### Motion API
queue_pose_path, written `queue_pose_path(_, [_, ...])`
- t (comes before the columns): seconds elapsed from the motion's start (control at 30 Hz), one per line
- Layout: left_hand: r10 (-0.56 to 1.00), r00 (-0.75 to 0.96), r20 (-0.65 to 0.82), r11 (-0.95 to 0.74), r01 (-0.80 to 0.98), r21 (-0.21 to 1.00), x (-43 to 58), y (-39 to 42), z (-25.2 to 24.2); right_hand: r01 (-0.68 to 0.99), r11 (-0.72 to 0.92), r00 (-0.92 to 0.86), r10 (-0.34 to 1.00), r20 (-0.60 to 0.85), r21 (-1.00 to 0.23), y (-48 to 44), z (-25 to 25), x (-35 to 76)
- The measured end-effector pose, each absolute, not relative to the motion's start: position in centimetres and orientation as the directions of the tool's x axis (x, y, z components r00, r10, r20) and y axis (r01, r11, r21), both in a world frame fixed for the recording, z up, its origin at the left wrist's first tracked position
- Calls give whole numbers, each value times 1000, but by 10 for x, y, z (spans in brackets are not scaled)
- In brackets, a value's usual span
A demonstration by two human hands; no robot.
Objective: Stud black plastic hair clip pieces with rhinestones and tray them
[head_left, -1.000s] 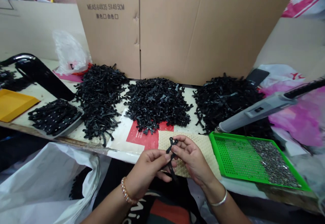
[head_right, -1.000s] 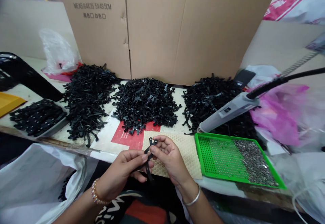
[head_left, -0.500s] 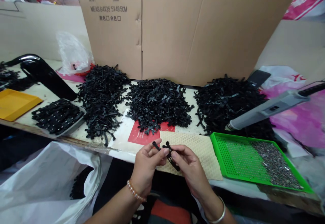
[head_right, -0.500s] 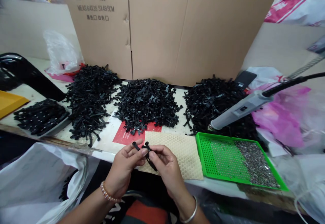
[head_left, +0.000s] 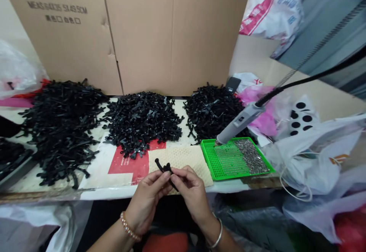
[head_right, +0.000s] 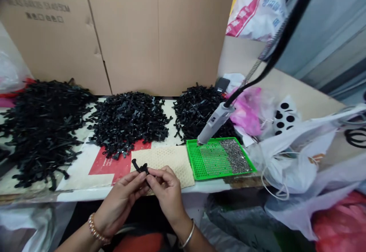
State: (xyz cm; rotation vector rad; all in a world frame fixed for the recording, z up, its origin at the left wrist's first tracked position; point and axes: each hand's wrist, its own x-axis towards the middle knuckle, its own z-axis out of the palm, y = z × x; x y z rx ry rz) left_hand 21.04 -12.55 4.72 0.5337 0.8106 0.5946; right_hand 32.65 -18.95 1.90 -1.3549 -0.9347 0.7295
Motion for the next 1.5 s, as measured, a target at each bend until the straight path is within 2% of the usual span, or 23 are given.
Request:
queue_pose_path(0.07, [648,547,-530,730,-246,638,214,-122,49,282,107,429,875,225,-954,-197,24,335])
queue_pose_path(0.13, [632,537,-558,741,-209,638,219,-117,51,498,109,432,829,355,-860,-205,33,349])
queue_pose_path(0.2, [624,522,-581,743,-167,648,225,-110,51,648,107,512,672,535,-754,-209,44,369])
queue_pose_path(0.27, [615,524,-589,738,-119,664,233,-102,52,679,136,602,459,653,-721,-205,56,392])
queue_pose_path(0.3, [605,538,-587,736,-96,670,238,-98,52,644,179,636,417,650,-744,-199,62,402])
queue_pose_path(0.33, [592,558,-582,735,-77,674,244,-95,52,585,213,655,443,611,-782,-193,67,412])
queue_pose_path(0.47, [534,625,-569,733,-8,680,271,-90,53,346,258,552,721,418,-902,-167,86,436])
queue_pose_path(0.53, [507,648,-569,730,29,683,286,-90,52,325,287,494,761,421,-901,-160,94,444])
queue_pose_path(0.6, [481,661,-576,729,64,681,299,-91,49,304,347,502,733,459,-887,-154,99,455])
queue_pose_path(0.67, [470,656,-590,724,96,683,310,-92,45,265,387,589,660,466,-883,-147,99,469])
queue_pose_path(0.77, [477,651,-591,700,126,703,318,-94,38,150,389,727,580,368,-909,-135,87,490])
queue_pose_path(0.9, [469,664,-583,691,135,710,322,-95,33,-17,370,763,605,227,-929,-126,63,503])
queue_pose_path(1.2, [417,644,-641,700,223,679,328,-87,40,10,388,734,623,270,-921,-128,51,505])
queue_pose_path(1.5, [422,666,-615,690,203,695,325,-88,39,18,402,725,625,288,-916,-129,47,506])
